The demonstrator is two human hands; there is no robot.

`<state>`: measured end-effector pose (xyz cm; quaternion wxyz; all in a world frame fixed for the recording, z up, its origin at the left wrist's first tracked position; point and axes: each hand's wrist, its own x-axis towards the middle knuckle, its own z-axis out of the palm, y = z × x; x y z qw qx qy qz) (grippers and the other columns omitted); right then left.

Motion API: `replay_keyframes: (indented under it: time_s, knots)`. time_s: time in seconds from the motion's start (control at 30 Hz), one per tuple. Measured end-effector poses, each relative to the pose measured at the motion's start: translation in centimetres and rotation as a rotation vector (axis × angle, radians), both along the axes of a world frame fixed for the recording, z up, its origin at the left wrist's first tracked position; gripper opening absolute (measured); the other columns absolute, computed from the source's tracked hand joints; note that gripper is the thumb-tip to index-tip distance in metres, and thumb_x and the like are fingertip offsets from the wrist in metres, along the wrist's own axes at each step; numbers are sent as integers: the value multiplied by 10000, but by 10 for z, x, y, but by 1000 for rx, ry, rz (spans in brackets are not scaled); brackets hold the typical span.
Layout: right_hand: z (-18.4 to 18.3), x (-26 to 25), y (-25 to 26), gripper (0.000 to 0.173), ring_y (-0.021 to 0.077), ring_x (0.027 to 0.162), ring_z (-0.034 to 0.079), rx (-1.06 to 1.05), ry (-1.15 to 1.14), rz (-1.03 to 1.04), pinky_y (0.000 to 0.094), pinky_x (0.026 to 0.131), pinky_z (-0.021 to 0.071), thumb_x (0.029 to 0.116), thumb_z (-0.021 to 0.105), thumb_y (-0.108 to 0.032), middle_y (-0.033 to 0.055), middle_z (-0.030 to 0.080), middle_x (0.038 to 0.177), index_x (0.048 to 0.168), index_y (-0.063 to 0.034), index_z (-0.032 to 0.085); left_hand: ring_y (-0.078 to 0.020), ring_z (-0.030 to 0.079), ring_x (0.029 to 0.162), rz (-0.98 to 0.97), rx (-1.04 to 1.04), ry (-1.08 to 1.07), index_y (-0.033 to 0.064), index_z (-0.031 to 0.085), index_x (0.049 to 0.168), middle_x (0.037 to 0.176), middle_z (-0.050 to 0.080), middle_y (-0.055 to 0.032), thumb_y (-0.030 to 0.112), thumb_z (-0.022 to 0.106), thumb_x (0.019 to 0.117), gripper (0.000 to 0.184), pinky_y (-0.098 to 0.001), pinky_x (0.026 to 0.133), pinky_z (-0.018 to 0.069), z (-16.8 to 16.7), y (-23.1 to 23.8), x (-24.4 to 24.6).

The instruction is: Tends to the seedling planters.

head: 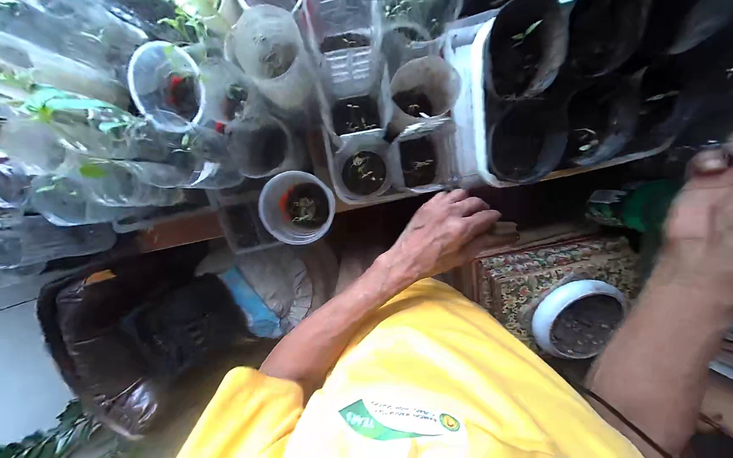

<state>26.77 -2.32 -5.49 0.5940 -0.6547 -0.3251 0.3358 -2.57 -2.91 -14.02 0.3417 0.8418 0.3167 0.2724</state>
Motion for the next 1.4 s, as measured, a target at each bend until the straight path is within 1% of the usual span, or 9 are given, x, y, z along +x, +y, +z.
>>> replay_keyframes:
  time_s: [0.17,0.3,0.4,0.53,0.67,0.87,1.23,1.33,1.4]
  knots:
    - [-11,-49,-52,320,38,695,547,-30,-90,236,184,620,501,1115,392,-181,-51,590,979,1412,-150,505,-206,700,1057,225,-86,-22,61,738,1200,1161,729,-103,268,727,964,314,-369,934,583,-20,-28,0]
    - [-37,-60,-81,363,119,627,527,-225,-423,322,272,510,452,1117,384,-242,31,623,975,1439,-150,524,-170,701,875,333,-63,-61,32,723,1225,1187,710,-134,259,742,953,355,-321,782,602,-23,-34,11]
    - [-48,-62,-87,397,194,847,628,-237,-555,311,373,715,547,1111,364,-172,118,656,1120,1454,-94,546,-181,709,910,378,-39,-124,0,664,1310,1352,632,-189,235,762,936,453,-316,784,612,-21,-33,28]
    - [-62,-66,-95,404,247,1167,633,-244,-566,298,452,939,550,1119,371,-194,123,583,1400,1495,-153,512,-187,725,974,453,-98,-164,-49,435,1513,1583,408,-228,222,797,898,764,-327,818,629,-31,-26,58]
    - [-67,-64,-98,401,264,1162,650,-270,-595,307,469,941,550,1122,370,-191,121,604,1397,1500,-166,505,-175,725,904,554,-130,-199,-54,374,1543,1562,429,-228,224,791,901,814,-318,768,632,-46,-15,79]
    - [-59,-49,-58,351,310,1006,711,-134,-1004,311,451,875,577,1031,450,-43,187,716,1111,1295,-18,680,-167,721,829,607,-112,-160,-48,461,1496,1423,584,-207,221,738,937,679,-319,751,620,-43,-17,82]
    - [-29,-43,-41,352,377,963,704,-236,-1189,432,532,813,565,1012,459,-65,215,708,1091,1252,-27,714,-150,716,771,518,-130,-183,-43,467,1495,1456,559,-201,206,756,923,688,-315,682,627,-38,-29,66]
    - [-5,-42,-23,315,388,992,698,-336,-1256,547,570,837,547,1000,487,-100,208,714,1070,1185,-33,733,-158,710,826,557,-146,-198,-46,425,1519,1517,502,-202,255,794,891,789,-318,725,614,-38,-12,79]
    - [4,-45,-9,294,412,1002,690,-392,-1322,617,600,828,532,991,493,-109,219,708,1053,1132,-18,735,-201,711,1024,599,-140,-191,-50,398,1536,1552,470,-203,310,820,857,877,-345,856,607,-41,-2,88]
